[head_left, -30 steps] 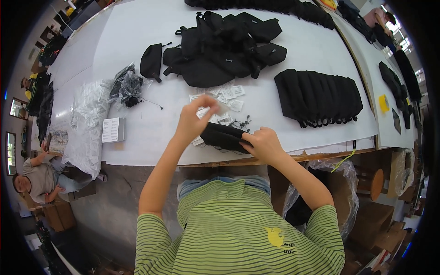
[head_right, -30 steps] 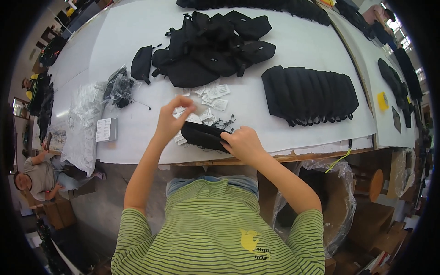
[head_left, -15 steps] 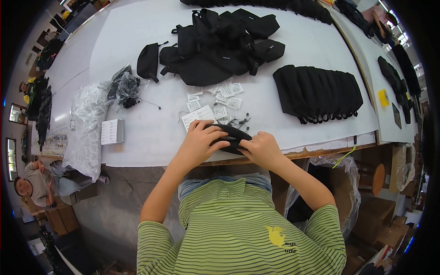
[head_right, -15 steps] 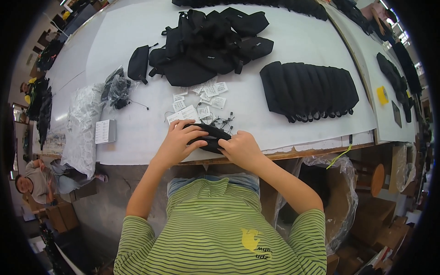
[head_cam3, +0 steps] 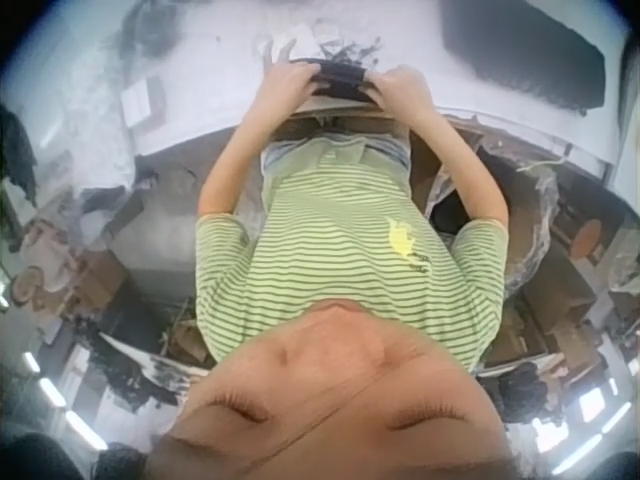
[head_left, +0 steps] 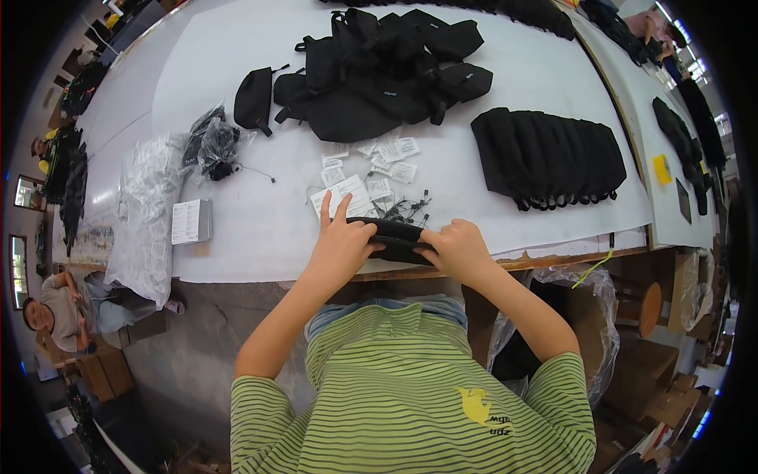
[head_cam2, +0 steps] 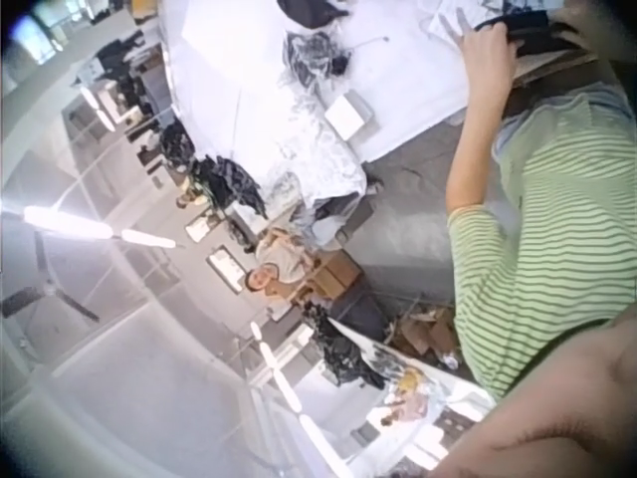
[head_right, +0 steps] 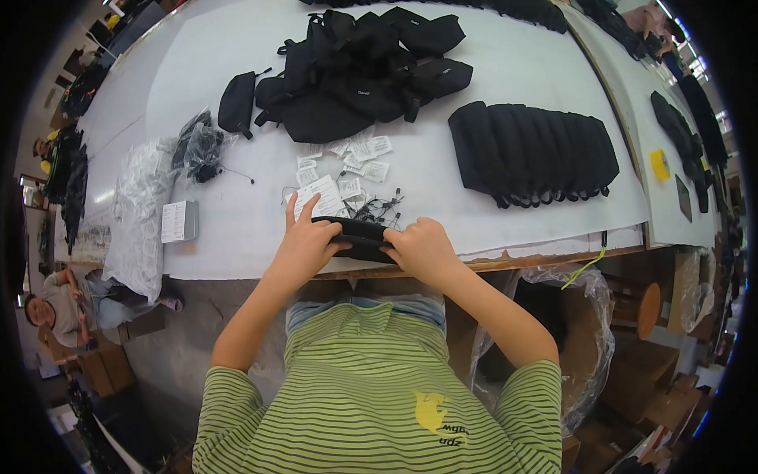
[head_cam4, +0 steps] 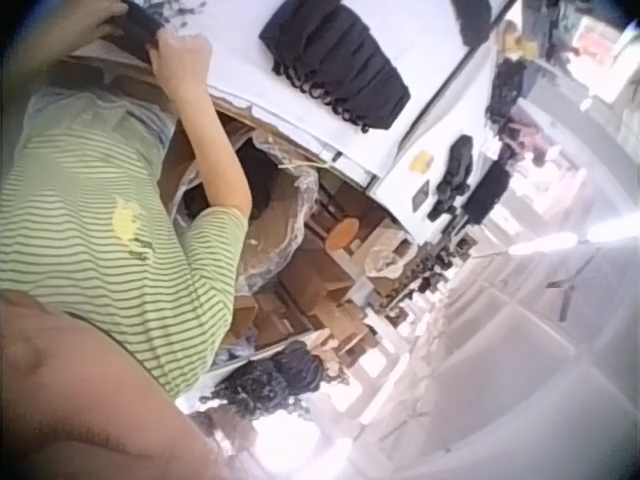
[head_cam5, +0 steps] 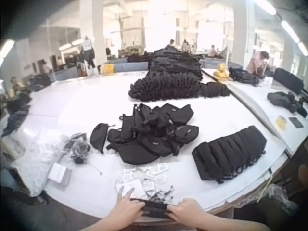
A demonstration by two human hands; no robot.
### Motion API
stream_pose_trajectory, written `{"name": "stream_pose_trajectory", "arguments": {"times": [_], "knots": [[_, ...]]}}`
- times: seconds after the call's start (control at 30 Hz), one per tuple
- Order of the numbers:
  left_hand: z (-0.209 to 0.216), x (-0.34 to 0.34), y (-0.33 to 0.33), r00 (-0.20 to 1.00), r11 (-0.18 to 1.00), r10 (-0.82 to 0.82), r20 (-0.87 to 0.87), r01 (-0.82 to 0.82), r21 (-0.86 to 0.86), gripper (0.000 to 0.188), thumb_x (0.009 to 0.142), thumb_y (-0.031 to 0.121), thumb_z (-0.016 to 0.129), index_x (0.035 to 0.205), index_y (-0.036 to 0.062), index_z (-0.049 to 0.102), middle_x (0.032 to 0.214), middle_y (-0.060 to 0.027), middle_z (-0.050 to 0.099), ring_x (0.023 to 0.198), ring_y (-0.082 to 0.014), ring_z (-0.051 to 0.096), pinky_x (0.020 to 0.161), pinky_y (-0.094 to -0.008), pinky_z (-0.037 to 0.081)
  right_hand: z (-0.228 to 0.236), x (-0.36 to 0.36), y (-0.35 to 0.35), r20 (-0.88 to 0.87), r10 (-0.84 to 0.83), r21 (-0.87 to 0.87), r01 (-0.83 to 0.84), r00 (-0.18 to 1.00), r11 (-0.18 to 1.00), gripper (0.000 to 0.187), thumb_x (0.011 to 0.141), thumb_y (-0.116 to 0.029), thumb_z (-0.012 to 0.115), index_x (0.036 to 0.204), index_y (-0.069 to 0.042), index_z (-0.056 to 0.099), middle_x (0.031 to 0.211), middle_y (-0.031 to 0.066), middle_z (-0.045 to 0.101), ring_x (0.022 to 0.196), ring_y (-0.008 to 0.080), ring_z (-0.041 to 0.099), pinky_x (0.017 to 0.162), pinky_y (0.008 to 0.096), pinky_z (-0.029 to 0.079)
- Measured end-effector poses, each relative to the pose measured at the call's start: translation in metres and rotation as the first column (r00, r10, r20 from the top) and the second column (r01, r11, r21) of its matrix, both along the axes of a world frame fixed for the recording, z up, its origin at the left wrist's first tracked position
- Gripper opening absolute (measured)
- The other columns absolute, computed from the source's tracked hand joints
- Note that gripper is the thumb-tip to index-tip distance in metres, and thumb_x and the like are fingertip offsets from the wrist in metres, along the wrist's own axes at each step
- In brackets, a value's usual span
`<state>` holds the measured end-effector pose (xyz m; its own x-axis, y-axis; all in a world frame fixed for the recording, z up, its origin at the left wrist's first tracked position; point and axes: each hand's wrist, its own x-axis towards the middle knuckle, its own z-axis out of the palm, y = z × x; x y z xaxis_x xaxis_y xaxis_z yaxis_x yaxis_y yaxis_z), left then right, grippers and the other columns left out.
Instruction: Packing black glasses cases into protective sleeves with silica packets and manual cards.
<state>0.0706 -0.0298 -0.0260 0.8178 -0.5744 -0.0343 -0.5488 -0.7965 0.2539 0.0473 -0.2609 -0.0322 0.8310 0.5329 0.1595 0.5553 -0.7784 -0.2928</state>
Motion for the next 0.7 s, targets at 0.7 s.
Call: {"name": "stream_pose_trajectory", "arguments": {"times": [0.7], "knots": [[-0.001,-0.037,-0.039,0.467,-0.434,-0.317,-0.826,-0.846,-0.311,0.051,0.081,0.011,0.071,0.124,0.0057,0.045,0.113,-0.0078,0.057,0.104,-0.0219,0.058,0.086,-0.0366,0.051,0.028,-0.042,0.052,-0.616,-0.311,0.709,0.682,0.724,0.182,0.028,0.096,-0.022,0.054,0.075,-0.004,0.057,0.051,-0.0092,0.036,0.051,-0.0022,0.028,0.048,0.0215,0.016]]}}
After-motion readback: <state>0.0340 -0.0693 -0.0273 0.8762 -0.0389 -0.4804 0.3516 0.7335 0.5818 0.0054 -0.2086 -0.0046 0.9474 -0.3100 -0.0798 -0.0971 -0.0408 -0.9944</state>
